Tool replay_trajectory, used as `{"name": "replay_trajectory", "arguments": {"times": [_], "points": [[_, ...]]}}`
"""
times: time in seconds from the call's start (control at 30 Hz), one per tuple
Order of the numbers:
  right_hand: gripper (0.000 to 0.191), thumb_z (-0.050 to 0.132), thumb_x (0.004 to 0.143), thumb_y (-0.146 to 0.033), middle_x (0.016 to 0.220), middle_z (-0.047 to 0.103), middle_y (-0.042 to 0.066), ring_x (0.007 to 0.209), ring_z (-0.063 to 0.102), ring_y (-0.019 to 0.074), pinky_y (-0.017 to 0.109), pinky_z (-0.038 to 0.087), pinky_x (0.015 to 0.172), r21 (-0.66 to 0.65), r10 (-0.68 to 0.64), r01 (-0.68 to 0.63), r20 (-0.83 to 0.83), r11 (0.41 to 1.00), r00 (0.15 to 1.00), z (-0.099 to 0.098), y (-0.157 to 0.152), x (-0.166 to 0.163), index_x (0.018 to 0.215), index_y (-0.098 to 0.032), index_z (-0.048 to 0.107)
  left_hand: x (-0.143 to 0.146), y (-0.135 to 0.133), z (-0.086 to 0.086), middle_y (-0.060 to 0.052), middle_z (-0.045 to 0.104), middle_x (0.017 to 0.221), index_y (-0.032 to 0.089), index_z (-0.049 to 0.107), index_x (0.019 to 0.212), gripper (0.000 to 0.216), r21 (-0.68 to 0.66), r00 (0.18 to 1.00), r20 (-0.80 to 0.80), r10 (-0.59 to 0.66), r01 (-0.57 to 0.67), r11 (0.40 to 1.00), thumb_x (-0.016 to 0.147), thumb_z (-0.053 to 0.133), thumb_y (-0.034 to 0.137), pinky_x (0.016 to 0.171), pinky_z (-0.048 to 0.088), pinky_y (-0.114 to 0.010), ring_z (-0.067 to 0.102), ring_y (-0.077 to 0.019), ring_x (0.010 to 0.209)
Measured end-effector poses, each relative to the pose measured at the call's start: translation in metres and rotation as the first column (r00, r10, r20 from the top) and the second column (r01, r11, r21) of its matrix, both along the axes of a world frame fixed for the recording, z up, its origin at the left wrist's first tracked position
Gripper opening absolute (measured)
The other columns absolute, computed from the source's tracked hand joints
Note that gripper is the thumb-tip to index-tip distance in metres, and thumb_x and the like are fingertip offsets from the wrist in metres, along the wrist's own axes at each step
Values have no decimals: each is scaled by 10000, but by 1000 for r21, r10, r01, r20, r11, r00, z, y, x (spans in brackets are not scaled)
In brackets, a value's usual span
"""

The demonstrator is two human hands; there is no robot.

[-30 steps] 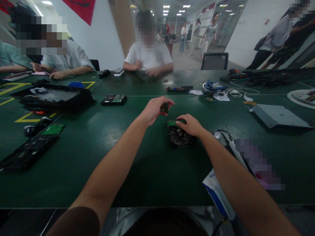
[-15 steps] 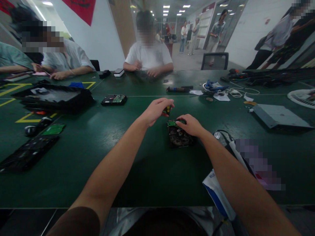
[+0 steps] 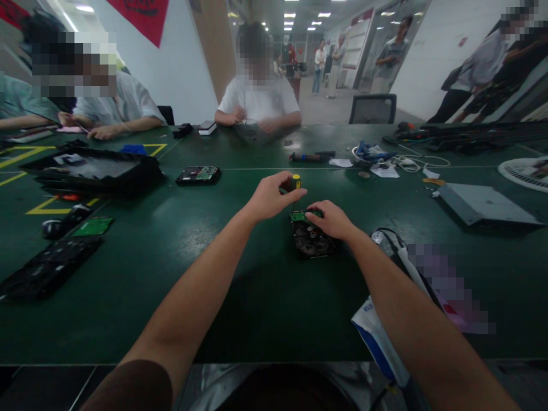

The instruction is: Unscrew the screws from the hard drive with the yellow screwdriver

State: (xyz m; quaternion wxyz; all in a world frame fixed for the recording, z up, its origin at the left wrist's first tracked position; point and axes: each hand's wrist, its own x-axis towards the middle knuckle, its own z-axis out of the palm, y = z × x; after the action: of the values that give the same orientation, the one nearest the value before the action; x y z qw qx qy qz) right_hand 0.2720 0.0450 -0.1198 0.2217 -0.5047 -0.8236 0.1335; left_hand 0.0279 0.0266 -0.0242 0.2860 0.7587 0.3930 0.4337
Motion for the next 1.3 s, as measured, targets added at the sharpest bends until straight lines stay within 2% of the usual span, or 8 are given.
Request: {"name": "replay_trajectory", "arguments": {"times": [0.23, 0.47, 0.7, 0.8, 0.9, 1.03, 1.13, 1.3], "points": [[301, 623, 1019, -423, 1193, 747, 118, 1149, 662, 291, 431, 508, 1004, 7, 1, -1, -25, 1000, 1000, -1, 1, -1, 1202, -223, 752, -3, 6, -5, -33, 723, 879, 184, 714, 952, 263, 136, 995, -90, 30, -18, 991, 910, 751, 441, 696, 473, -298, 617, -163, 766], [398, 428, 1096, -436, 1069, 758, 117, 1026, 670, 266, 374, 476, 908, 0, -55, 55, -33, 998, 998, 6, -2, -3, 1048, -193, 739, -1, 3, 1, -35, 710, 884, 171, 715, 983, 261, 177, 996, -55, 66, -55, 983, 935, 726, 427, 678, 487, -283, 616, -145, 750], [456, 368, 1107, -490, 923, 731, 58, 890, 665, 229, 351, 483, 835, -21, 40, -44, -164, 999, 986, 9, -13, -22, 963, -226, 711, 0, 10, -8, -61, 721, 974, 173, 740, 1017, 260, 219, 995, 14, 102, -103, 970, 928, 751, 418, 720, 516, -293, 643, -161, 834], [399, 433, 1084, -487, 951, 737, 75, 922, 667, 250, 386, 508, 871, 123, -35, 66, -244, 990, 969, 17, -17, -24, 966, -228, 712, 2, 11, -9, -67, 726, 1014, 180, 747, 1074, 278, 179, 995, 70, 77, -88, 980, 911, 778, 404, 763, 531, -301, 659, -170, 880], [303, 555, 1035, -424, 1124, 736, 125, 999, 689, 269, 431, 553, 916, 324, -81, 247, -449, 913, 890, 27, -21, -24, 1187, -203, 694, 8, 9, -10, -39, 717, 966, 184, 727, 1113, 280, 112, 986, 164, -18, 0, 994, 897, 793, 349, 770, 529, -295, 647, -150, 839], [426, 632, 972, -284, 1306, 695, 138, 1134, 693, 284, 482, 578, 1000, 472, 102, 140, -452, 870, 886, 36, -31, -32, 1392, -219, 600, 21, 7, -15, -21, 701, 921, 188, 701, 1069, 260, 41, 970, 244, -20, 10, 999, 877, 803, 332, 743, 517, -290, 628, -142, 798], [417, 598, 975, -251, 1316, 712, 125, 1169, 691, 302, 524, 587, 1020, 477, 115, 97, -396, 873, 911, 34, -35, -39, 1392, -243, 600, 28, 6, -22, -29, 724, 942, 195, 683, 1040, 259, 2, 972, 233, -13, 13, 1000, 872, 801, 353, 772, 536, -310, 651, -154, 813], [405, 524, 1023, -271, 1379, 707, 124, 1207, 691, 310, 532, 593, 1024, 437, 72, 106, -371, 893, 926, 26, -29, -37, 1424, -249, 579, 25, 4, -26, -78, 748, 1016, 183, 670, 1095, 369, 3, 999, 5, 42, -42, 999, 881, 782, 462, 826, 560, -350, 694, -204, 901]]}}
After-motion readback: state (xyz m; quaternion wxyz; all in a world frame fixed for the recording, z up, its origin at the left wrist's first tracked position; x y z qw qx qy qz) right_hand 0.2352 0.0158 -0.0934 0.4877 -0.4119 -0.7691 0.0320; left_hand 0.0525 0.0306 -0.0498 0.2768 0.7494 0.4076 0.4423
